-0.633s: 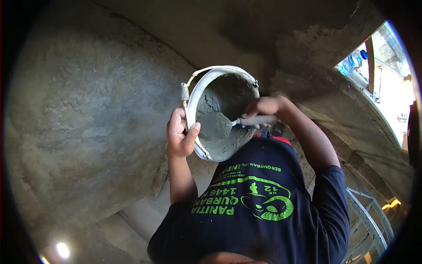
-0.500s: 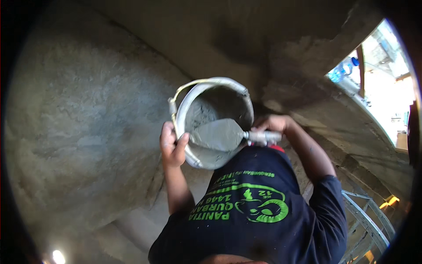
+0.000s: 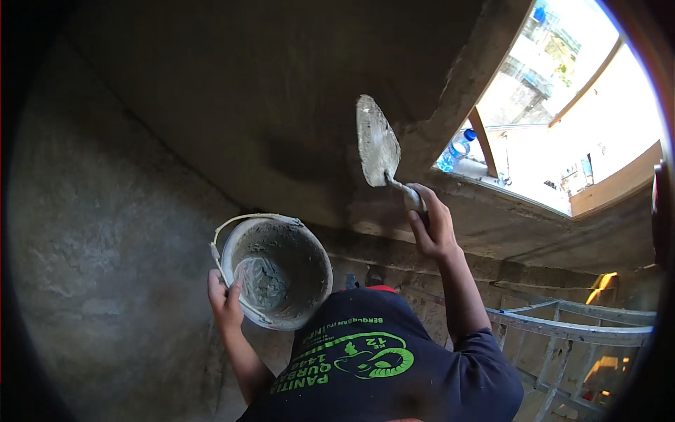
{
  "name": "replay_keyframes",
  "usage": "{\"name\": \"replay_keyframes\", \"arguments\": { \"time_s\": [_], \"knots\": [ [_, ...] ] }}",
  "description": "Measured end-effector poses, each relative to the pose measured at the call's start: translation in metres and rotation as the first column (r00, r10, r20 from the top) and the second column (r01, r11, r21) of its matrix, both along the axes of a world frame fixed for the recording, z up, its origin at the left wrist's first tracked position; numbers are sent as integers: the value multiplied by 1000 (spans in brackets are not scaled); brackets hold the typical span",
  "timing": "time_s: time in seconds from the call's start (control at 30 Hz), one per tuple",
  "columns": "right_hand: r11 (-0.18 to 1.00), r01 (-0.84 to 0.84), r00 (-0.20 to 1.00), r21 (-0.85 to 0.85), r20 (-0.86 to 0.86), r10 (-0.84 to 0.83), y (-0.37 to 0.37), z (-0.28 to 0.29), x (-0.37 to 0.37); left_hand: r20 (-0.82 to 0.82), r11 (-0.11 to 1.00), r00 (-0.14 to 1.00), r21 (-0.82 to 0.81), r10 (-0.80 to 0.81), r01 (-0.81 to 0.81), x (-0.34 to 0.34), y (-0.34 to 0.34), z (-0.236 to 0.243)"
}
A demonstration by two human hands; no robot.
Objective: The person plasters a wall by repeatedly scooping cement mixture from a bucket with a trowel and smoothing it onto the concrete surface.
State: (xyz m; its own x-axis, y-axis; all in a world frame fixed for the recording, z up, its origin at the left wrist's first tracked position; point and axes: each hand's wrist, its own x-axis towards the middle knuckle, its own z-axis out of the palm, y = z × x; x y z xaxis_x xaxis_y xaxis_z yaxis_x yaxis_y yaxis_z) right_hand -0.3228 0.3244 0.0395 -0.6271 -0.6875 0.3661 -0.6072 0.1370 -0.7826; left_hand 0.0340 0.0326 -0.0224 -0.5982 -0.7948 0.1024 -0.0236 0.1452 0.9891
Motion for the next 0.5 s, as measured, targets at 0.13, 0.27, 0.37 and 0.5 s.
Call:
{"name": "replay_keyframes", "arguments": {
  "time_s": [0.13,0.27,0.37,0.5],
  "knots": [
    [990,128,923,-55,-360,-139,-20,-7,-12,-40,999,998,33,-38,39,-1,1,4],
    [979,189,873,-79,-443,-205,-45,2,-25,-47,996,995,-1,-90,90,-2,-3,6],
    [957,283,807,-67,-523,-275,-56,6,-30,-25,995,995,19,-100,100,-3,-6,6],
    [856,503,750,121,-554,-362,-44,-29,-36,-37,995,995,30,-89,90,-1,-8,4]
  ]
}}
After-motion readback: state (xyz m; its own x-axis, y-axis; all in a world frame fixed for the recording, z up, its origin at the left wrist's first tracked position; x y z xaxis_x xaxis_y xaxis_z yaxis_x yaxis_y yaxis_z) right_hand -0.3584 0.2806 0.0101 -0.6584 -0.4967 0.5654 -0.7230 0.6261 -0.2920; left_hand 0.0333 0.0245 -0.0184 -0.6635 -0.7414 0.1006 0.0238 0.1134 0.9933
